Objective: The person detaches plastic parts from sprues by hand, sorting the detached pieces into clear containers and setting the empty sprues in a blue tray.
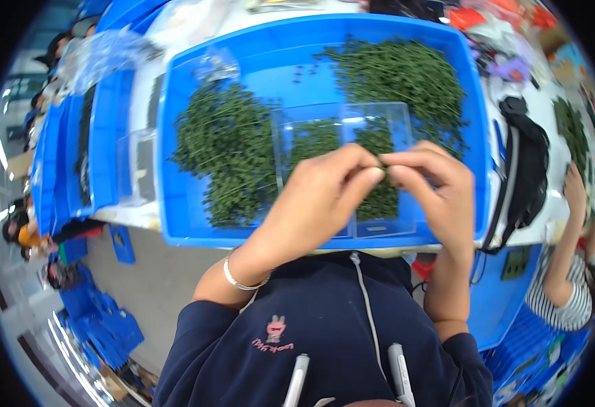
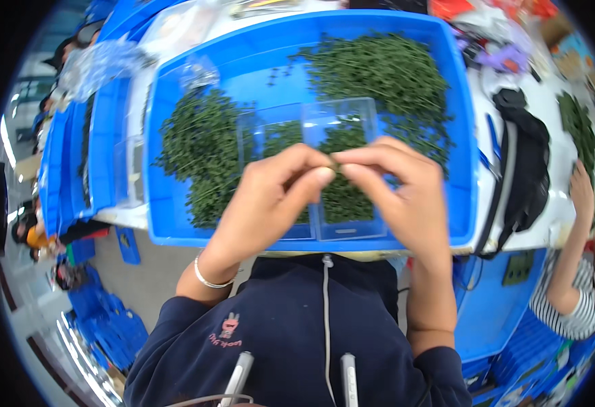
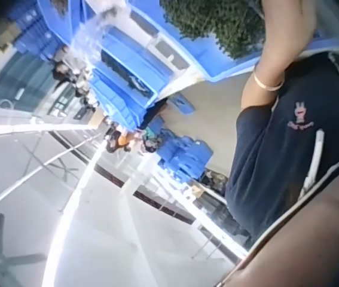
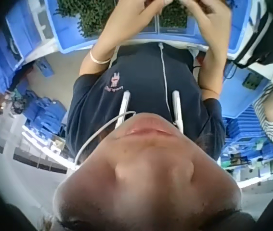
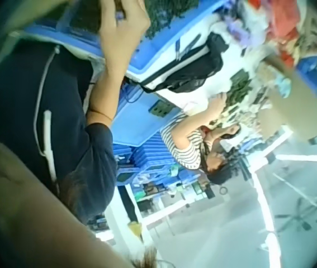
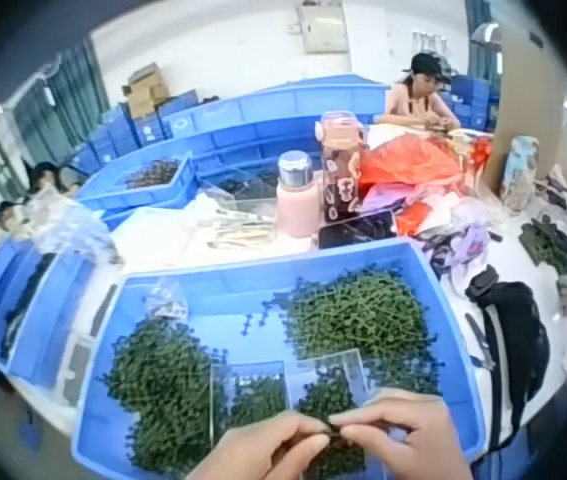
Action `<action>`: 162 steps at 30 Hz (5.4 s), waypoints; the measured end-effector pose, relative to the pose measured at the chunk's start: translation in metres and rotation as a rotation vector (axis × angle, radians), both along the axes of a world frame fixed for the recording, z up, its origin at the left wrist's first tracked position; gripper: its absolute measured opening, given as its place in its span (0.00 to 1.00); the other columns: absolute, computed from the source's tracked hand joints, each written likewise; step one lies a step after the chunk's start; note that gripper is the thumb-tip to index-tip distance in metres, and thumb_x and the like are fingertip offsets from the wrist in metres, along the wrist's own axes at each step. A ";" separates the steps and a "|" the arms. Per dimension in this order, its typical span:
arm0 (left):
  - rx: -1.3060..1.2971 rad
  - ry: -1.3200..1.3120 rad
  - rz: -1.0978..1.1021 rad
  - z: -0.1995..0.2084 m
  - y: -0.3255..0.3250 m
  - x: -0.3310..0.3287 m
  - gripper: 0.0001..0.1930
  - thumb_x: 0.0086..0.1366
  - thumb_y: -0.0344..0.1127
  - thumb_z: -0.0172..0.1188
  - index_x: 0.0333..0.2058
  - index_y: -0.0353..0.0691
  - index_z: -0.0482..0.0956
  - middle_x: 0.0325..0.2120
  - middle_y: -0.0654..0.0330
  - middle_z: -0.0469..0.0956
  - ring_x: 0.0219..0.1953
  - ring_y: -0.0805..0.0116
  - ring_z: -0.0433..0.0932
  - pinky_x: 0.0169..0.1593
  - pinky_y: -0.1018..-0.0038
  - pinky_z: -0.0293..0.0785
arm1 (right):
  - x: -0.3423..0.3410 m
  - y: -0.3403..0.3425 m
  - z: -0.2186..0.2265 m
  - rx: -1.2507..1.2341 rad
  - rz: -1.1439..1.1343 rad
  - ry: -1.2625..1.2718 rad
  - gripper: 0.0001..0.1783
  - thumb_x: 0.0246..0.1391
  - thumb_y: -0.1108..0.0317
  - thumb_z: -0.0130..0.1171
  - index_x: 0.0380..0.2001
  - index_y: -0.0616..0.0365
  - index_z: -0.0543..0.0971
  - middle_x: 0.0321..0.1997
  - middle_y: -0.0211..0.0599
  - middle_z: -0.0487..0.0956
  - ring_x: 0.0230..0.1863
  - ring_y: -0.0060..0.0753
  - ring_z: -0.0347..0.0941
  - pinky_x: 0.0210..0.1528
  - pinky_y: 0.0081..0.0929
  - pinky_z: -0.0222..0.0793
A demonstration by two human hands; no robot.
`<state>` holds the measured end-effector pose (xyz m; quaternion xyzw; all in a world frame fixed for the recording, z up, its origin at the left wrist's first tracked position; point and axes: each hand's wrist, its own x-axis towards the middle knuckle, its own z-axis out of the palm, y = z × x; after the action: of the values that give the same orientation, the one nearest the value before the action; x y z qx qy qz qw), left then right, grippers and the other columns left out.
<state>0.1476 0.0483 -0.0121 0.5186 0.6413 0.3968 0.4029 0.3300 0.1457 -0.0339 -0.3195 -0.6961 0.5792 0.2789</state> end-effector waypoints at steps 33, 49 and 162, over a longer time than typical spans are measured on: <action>0.182 -0.255 0.489 0.019 -0.066 -0.092 0.06 0.68 0.26 0.63 0.41 0.37 0.75 0.34 0.58 0.83 0.35 0.77 0.80 0.35 0.81 0.72 | -0.067 -0.033 0.013 0.256 0.087 0.174 0.13 0.53 0.80 0.67 0.43 0.61 0.86 0.41 0.39 0.83 0.38 0.28 0.78 0.38 0.24 0.74; -0.124 -0.453 0.050 0.007 -0.046 -0.055 0.19 0.71 0.27 0.60 0.56 0.33 0.66 0.30 0.60 0.77 0.26 0.79 0.73 0.29 0.81 0.69 | -0.054 -0.025 0.000 0.336 0.311 0.073 0.15 0.52 0.77 0.69 0.46 0.58 0.85 0.34 0.36 0.81 0.32 0.30 0.78 0.34 0.27 0.74; 0.050 -0.328 0.031 -0.020 -0.010 0.015 0.10 0.69 0.26 0.63 0.48 0.34 0.79 0.31 0.66 0.80 0.31 0.84 0.74 0.33 0.82 0.71 | 0.008 -0.024 -0.001 0.000 -0.093 0.078 0.17 0.55 0.83 0.65 0.50 0.67 0.82 0.44 0.41 0.83 0.42 0.28 0.81 0.46 0.23 0.78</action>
<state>0.1623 0.0381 -0.0316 0.4467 0.5648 0.4980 0.4832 0.3380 0.1221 -0.0351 -0.3289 -0.6691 0.5775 0.3325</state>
